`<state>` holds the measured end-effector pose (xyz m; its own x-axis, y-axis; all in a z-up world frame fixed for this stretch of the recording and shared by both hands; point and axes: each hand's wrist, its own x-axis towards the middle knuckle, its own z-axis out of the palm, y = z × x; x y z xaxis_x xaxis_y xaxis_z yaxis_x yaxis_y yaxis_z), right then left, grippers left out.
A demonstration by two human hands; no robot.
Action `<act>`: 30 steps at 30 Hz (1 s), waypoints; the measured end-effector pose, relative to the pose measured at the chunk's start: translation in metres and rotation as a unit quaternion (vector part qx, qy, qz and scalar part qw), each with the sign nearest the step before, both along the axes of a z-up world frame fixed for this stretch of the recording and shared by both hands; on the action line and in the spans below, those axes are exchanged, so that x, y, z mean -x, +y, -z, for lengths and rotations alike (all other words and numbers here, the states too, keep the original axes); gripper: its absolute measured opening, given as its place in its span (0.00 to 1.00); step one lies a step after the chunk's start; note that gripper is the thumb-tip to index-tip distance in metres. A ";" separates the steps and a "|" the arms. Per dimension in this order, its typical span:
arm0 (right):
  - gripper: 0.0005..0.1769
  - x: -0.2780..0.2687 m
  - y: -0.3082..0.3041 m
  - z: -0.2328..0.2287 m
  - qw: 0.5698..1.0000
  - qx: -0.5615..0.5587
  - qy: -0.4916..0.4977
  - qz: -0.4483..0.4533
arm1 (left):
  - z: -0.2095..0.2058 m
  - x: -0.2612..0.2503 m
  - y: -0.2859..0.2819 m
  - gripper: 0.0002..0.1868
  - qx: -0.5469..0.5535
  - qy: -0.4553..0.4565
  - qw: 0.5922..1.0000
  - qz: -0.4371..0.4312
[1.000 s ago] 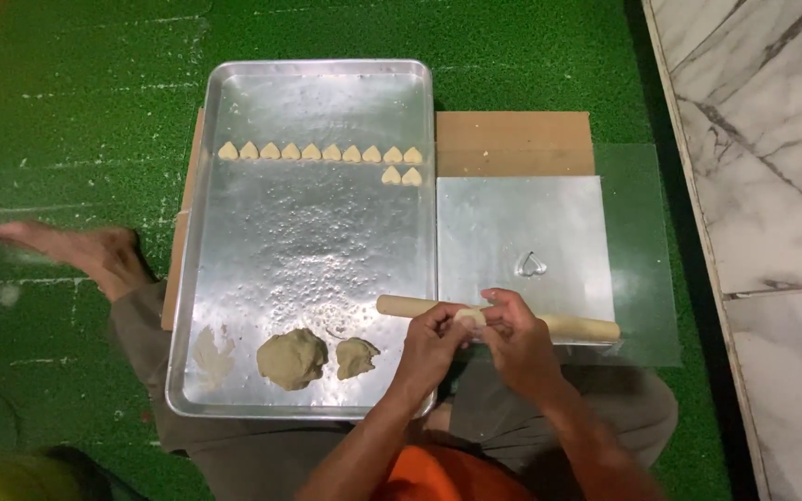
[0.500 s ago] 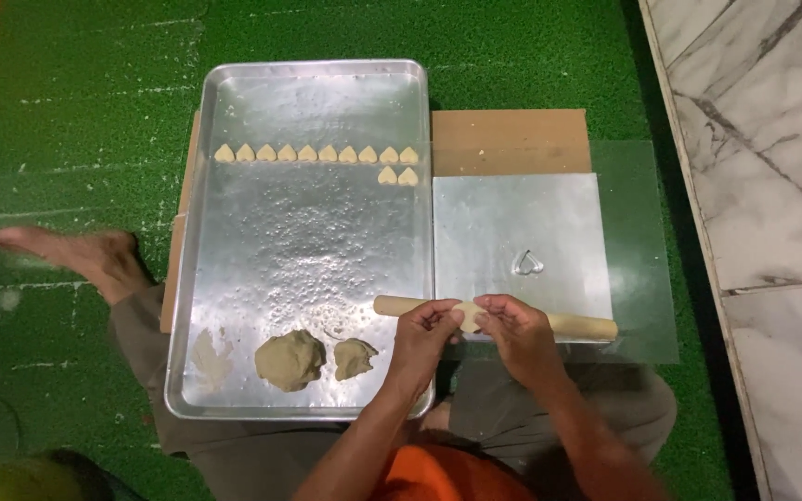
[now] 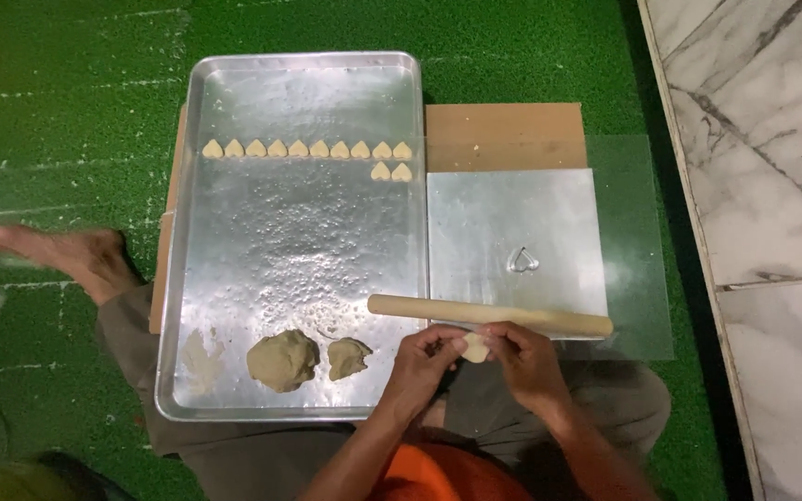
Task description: Shaping dough into heart shapes using a rolling pin and a cutter, then placing them on a baking tray.
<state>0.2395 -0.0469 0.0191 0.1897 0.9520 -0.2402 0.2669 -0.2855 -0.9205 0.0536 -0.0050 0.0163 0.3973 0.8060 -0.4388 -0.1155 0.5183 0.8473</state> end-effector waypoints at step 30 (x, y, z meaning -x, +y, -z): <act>0.19 -0.018 0.014 -0.015 0.994 -0.002 -0.011 0.106 | 0.014 0.270 0.005 0.15 -0.195 0.576 0.766 -0.209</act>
